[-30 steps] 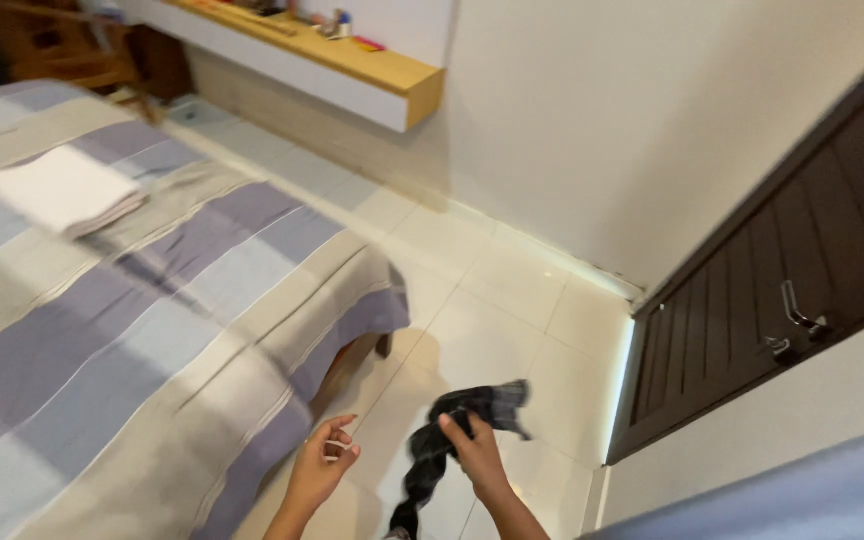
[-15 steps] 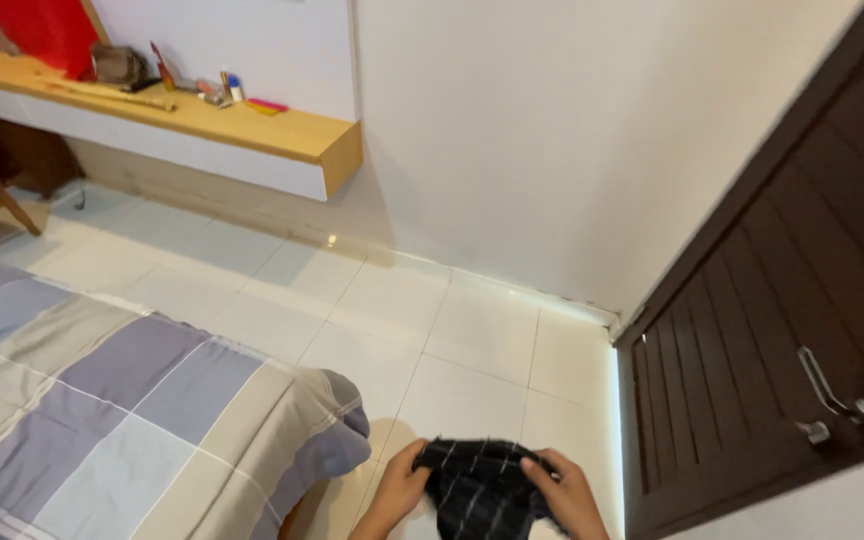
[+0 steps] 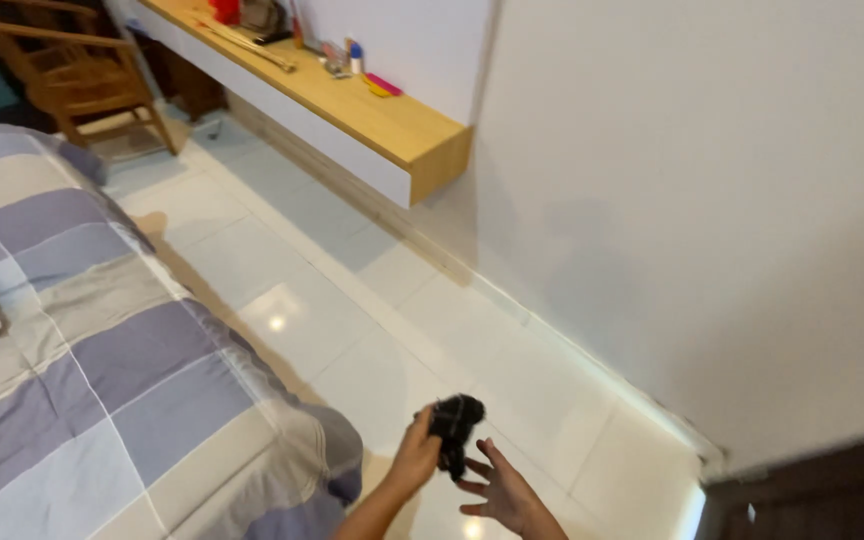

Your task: The person wipes a wooden shelf with a cloth, moves several small items including bottles and a comb, then wipes a water dispenser. The person also picks up a broom and places it on a chair.

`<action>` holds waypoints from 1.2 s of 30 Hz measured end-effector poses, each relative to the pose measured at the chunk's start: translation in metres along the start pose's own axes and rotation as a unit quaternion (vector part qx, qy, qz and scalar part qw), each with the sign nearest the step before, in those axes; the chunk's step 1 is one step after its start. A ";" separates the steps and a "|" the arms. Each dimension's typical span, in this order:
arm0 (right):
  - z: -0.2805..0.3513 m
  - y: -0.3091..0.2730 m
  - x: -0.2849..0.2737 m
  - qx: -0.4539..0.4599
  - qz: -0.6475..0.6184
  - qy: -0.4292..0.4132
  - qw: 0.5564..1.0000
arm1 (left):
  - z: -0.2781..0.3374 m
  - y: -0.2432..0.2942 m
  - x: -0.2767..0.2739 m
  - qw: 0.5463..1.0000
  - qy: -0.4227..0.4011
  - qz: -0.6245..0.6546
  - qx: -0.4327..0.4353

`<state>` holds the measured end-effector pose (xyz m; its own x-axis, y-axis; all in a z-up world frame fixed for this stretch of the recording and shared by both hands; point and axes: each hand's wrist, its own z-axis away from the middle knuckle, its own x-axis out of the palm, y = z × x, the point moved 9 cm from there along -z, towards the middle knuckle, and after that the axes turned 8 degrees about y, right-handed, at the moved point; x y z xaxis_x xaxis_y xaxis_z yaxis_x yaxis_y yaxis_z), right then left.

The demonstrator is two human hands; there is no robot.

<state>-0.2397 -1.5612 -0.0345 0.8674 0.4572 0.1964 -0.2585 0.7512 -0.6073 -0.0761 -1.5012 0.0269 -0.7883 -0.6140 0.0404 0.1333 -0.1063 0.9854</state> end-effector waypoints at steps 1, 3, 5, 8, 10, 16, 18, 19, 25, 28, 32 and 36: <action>-0.012 -0.024 0.011 0.003 0.008 -0.009 1.000 | -0.016 0.009 0.003 1.000 0.013 0.000 0.000; -0.025 -0.040 0.023 0.108 -0.135 -0.012 0.985 | -0.030 0.009 0.027 0.995 -0.035 0.065 -0.065; -0.090 -0.069 0.033 0.046 -0.196 -0.119 0.972 | -0.062 -0.010 0.042 0.991 -0.058 0.102 -0.067; -0.168 -0.121 0.046 -0.033 -0.275 -0.184 0.943 | -0.105 0.009 0.044 0.986 -0.098 0.117 -0.062; -0.210 -0.154 0.046 -0.053 -0.292 -0.143 0.944 | -0.138 0.034 0.034 0.987 -0.113 0.097 -0.056; -0.227 -0.308 0.083 -0.084 -0.248 -0.086 0.961 | -0.289 0.090 -0.007 0.983 -0.157 0.088 -0.037; -0.260 -0.341 0.060 -0.113 -0.210 0.039 0.971 | -0.352 0.097 -0.040 0.997 -0.063 0.039 -0.031; -0.275 -0.356 0.072 -0.113 -0.210 0.037 0.970 | -0.383 0.090 -0.055 0.997 -0.061 0.038 -0.029; -0.372 -0.399 0.126 -0.104 -0.217 0.119 0.963 | -0.508 0.074 -0.142 0.995 0.091 0.029 -0.029; -0.408 -0.461 0.176 -0.168 -0.075 0.111 0.977 | -0.551 0.075 -0.171 0.992 0.114 0.031 -0.036; -0.448 -0.586 0.213 -0.345 -0.034 0.064 0.936 | -0.598 0.055 -0.212 0.988 0.135 0.047 -0.063; -0.480 -0.715 0.224 -0.484 -0.010 0.125 0.866 | -0.647 0.056 -0.267 0.977 0.194 0.052 -0.069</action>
<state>0.3438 -2.2244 0.0745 0.9637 0.2410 0.1150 0.1302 -0.0478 -0.9903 0.5304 -1.8493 -0.0354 -0.4823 -0.8747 0.0466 0.3010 -0.1156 0.9466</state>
